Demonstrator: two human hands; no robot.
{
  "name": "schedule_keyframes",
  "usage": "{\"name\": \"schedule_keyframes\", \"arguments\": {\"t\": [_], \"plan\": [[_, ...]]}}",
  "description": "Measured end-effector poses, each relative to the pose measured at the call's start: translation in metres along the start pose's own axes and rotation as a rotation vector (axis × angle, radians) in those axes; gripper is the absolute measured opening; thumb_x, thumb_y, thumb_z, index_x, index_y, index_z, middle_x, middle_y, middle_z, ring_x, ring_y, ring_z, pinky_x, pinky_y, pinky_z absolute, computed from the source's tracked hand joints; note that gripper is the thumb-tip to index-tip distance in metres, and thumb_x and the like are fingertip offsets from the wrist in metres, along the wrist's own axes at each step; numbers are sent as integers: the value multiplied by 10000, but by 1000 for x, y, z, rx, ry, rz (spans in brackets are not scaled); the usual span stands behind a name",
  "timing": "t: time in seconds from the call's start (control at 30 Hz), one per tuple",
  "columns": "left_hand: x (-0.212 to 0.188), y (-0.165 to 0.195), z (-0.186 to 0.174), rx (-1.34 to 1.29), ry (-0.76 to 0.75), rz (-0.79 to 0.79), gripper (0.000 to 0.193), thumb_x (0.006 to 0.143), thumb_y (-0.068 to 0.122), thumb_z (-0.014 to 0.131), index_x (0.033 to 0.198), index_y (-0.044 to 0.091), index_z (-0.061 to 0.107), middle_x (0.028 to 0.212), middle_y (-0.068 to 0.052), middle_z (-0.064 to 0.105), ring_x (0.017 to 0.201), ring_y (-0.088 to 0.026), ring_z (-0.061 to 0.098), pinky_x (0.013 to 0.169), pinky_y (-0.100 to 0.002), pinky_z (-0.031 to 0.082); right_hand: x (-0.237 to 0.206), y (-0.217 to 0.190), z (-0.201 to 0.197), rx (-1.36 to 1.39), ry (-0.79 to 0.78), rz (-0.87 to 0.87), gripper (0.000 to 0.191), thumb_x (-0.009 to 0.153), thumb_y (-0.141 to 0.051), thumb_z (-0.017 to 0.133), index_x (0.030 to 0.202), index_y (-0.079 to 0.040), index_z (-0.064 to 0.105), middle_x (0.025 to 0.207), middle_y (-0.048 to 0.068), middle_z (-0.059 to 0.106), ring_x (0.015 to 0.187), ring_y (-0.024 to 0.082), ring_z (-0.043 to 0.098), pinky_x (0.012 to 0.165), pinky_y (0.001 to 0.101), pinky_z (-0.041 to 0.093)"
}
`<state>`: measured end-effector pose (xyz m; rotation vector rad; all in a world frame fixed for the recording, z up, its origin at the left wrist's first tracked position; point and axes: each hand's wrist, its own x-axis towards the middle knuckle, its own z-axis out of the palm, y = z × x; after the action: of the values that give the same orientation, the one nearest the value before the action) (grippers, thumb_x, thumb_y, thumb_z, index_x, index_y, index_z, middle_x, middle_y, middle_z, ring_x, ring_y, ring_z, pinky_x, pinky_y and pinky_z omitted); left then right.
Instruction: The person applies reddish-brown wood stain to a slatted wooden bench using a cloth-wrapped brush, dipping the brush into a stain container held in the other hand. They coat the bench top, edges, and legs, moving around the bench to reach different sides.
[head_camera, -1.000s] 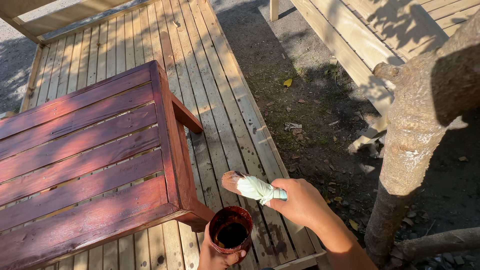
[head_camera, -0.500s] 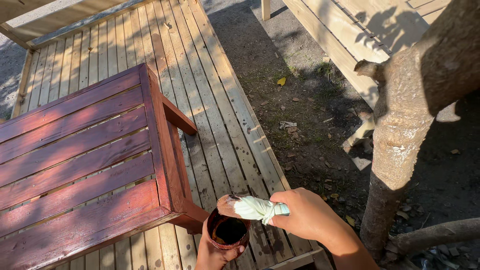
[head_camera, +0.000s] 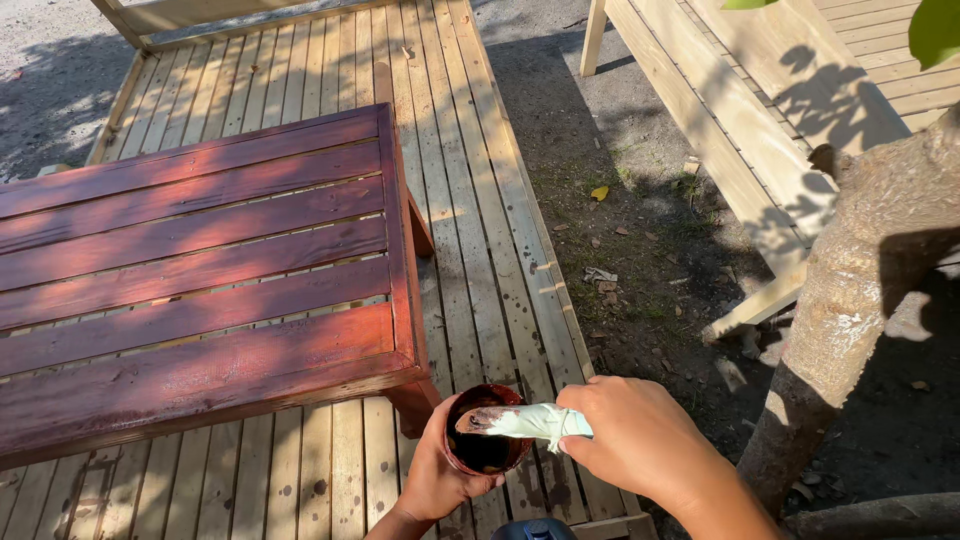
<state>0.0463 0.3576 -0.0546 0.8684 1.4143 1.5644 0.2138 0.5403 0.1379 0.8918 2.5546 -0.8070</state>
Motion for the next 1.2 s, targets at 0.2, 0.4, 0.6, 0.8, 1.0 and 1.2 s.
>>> {"name": "schedule_keyframes", "arguments": {"t": [0.2, 0.4, 0.6, 0.8, 1.0, 1.2], "plan": [[-33, 0, -34, -44, -39, -2, 1093, 544, -51, 919, 1477, 41, 358, 1389, -100, 600, 1303, -231, 590, 1114, -394, 497, -10, -58, 46, -203, 70, -105, 218, 794, -203, 766, 998, -137, 724, 909, 100, 692, 884, 330, 694, 827, 456, 552], [-76, -4, -69, -77, -136, 3, 1098, 558, -25, 955, 1487, 41, 373, 1429, -96, 583, 1357, -224, 555, 1168, -379, 442, -30, -89, 94, -272, 61, -23, 279, 809, -292, 811, 962, -82, 709, 963, 113, 649, 921, 336, 691, 842, 440, 555], [-116, 3, -84, 159, -206, -37, 1073, 517, 66, 967, 1456, 57, 448, 1377, -90, 643, 1318, -219, 608, 1131, -354, 477, -51, -105, 152, -253, 69, -7, 250, 774, -205, 835, 931, -53, 714, 1048, 135, 613, 989, 354, 660, 853, 448, 548], [-145, 5, -80, 446, -228, 3, 1085, 499, 234, 1011, 1431, 97, 473, 1354, -85, 599, 1294, -255, 583, 1087, -365, 481, -57, -120, 210, -326, 143, 65, 287, 710, -23, 745, 988, -20, 675, 1101, 165, 608, 968, 349, 688, 814, 415, 582], [-148, 7, -69, 391, -262, 219, 1023, 562, 246, 1019, 1428, 59, 507, 1345, -130, 613, 1289, -300, 594, 1110, -400, 463, -53, -128, 218, -252, 56, 96, 202, 798, -64, 713, 997, -43, 684, 995, 164, 732, 948, 356, 728, 800, 439, 588], [-141, 4, -72, 294, -283, 163, 1009, 548, 218, 980, 1420, 62, 498, 1317, -104, 630, 1258, -274, 619, 1095, -378, 485, -63, -133, 192, -264, 98, 35, 231, 780, -138, 773, 979, -71, 677, 988, 136, 702, 953, 356, 697, 827, 475, 551]]}}
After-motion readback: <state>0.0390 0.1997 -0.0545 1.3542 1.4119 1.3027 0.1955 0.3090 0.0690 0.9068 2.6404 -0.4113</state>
